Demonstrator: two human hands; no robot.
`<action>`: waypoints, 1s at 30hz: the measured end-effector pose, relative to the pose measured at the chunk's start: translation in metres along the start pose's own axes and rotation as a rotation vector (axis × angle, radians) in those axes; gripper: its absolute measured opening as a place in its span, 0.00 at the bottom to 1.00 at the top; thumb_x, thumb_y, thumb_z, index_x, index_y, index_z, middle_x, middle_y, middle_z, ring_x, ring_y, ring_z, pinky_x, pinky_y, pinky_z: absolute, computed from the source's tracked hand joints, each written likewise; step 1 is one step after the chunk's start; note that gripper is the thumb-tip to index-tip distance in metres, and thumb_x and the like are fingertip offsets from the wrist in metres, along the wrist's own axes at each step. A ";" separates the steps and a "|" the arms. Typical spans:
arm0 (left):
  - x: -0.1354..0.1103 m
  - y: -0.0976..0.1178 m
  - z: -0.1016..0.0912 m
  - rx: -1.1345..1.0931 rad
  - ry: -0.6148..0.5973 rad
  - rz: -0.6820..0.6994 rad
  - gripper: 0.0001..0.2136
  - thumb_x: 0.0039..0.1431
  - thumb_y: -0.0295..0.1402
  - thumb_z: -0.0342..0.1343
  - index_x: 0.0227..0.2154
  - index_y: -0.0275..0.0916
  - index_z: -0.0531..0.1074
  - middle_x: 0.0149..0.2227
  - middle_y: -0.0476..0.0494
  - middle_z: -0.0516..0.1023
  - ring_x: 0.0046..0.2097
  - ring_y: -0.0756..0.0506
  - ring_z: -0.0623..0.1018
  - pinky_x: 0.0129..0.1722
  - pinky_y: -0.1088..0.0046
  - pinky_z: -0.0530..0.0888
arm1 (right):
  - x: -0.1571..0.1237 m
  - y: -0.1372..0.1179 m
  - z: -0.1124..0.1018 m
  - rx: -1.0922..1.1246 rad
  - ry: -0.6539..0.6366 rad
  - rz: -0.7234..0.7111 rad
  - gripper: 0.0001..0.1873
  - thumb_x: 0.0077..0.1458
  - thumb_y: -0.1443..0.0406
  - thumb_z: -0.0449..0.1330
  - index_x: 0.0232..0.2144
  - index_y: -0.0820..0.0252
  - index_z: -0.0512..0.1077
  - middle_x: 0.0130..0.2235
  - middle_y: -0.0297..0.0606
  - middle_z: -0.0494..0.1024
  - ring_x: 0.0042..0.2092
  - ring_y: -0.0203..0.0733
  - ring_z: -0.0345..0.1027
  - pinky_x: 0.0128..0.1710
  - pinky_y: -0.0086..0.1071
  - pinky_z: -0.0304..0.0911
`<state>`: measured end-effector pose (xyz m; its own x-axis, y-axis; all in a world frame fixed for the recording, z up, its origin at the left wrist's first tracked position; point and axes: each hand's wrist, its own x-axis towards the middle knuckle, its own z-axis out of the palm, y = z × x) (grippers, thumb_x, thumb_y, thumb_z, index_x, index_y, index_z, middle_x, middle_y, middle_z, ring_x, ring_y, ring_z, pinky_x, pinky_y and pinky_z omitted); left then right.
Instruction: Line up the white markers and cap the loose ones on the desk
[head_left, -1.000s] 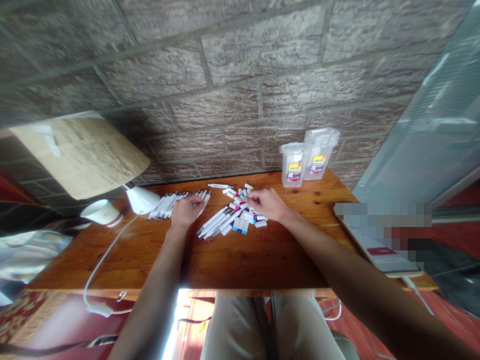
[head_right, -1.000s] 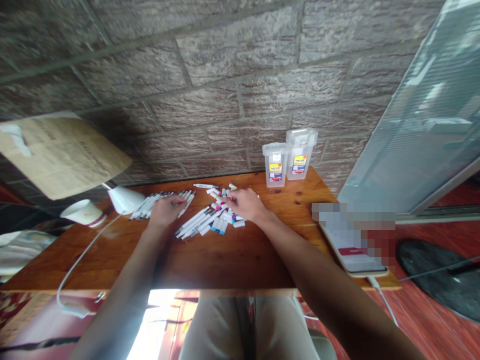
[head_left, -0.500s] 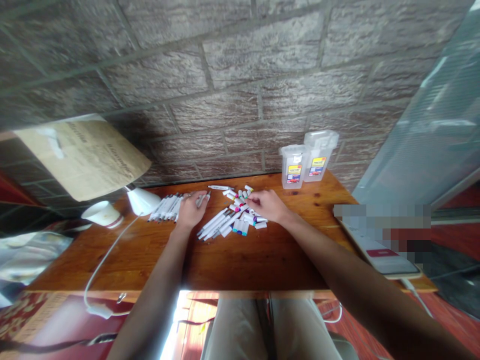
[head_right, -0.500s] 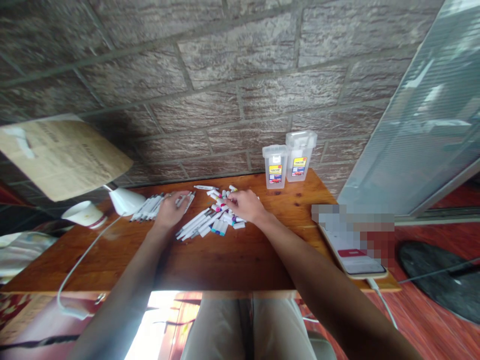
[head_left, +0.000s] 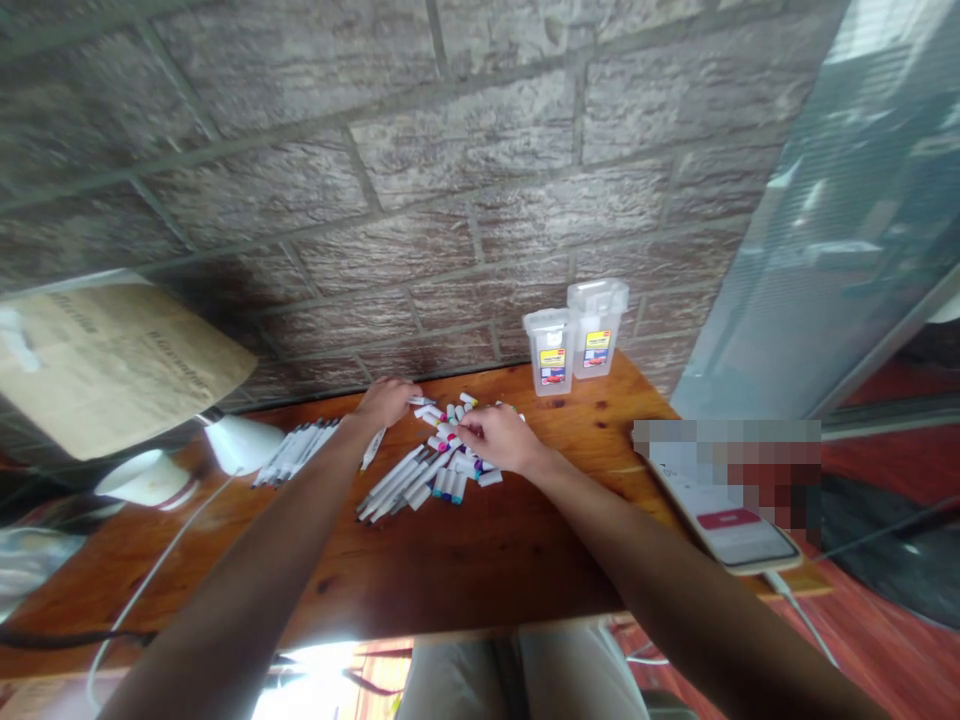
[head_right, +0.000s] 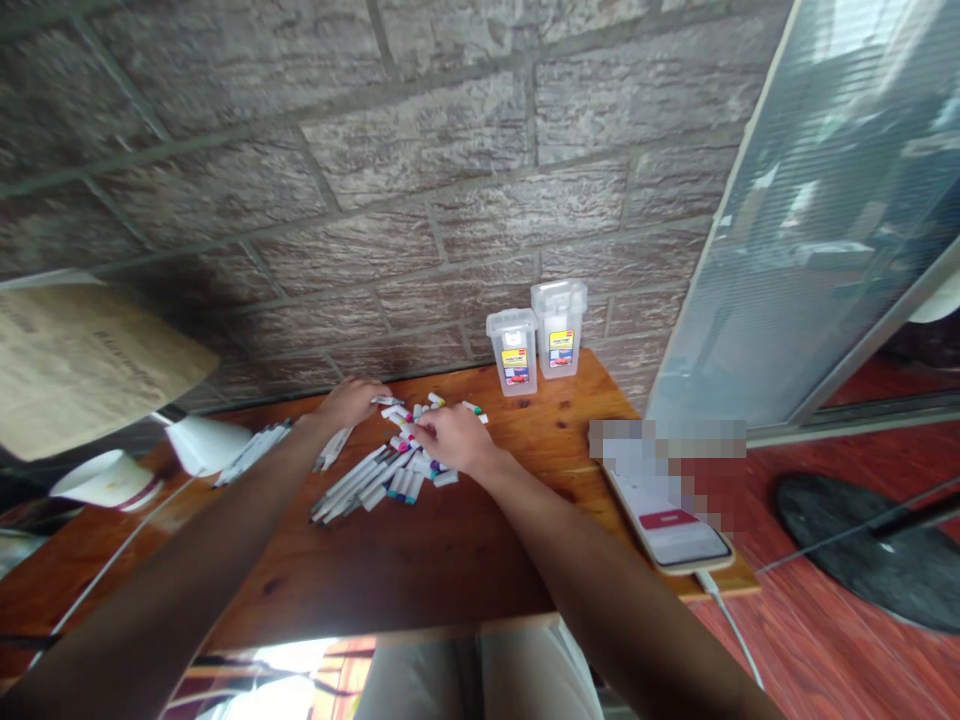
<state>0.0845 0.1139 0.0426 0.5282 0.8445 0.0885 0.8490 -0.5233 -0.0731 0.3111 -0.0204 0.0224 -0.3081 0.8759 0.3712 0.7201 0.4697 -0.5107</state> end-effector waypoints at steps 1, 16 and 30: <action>0.001 -0.001 -0.001 0.017 0.009 -0.007 0.14 0.49 0.22 0.56 0.33 0.47 0.80 0.41 0.45 0.82 0.48 0.41 0.78 0.53 0.68 0.67 | 0.000 0.000 0.000 -0.006 -0.002 0.004 0.14 0.63 0.59 0.55 0.31 0.55 0.79 0.34 0.36 0.83 0.36 0.39 0.74 0.36 0.27 0.59; -0.072 0.008 -0.008 -0.119 -0.028 0.131 0.16 0.57 0.23 0.49 0.36 0.49 0.80 0.48 0.50 0.81 0.53 0.45 0.76 0.58 0.70 0.67 | -0.003 -0.002 -0.001 0.020 0.013 -0.013 0.18 0.63 0.59 0.54 0.25 0.57 0.76 0.26 0.34 0.79 0.28 0.35 0.68 0.32 0.28 0.53; -0.099 0.018 0.020 -0.206 0.352 -0.274 0.10 0.61 0.35 0.53 0.34 0.43 0.80 0.39 0.43 0.83 0.44 0.41 0.80 0.50 0.65 0.72 | 0.001 0.002 0.006 0.046 -0.003 -0.005 0.15 0.61 0.59 0.55 0.28 0.56 0.78 0.28 0.36 0.81 0.30 0.37 0.72 0.32 0.28 0.56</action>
<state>0.0469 0.0232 0.0123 0.2276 0.8834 0.4096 0.9241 -0.3286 0.1951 0.3084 -0.0179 0.0169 -0.3134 0.8741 0.3712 0.6895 0.4783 -0.5439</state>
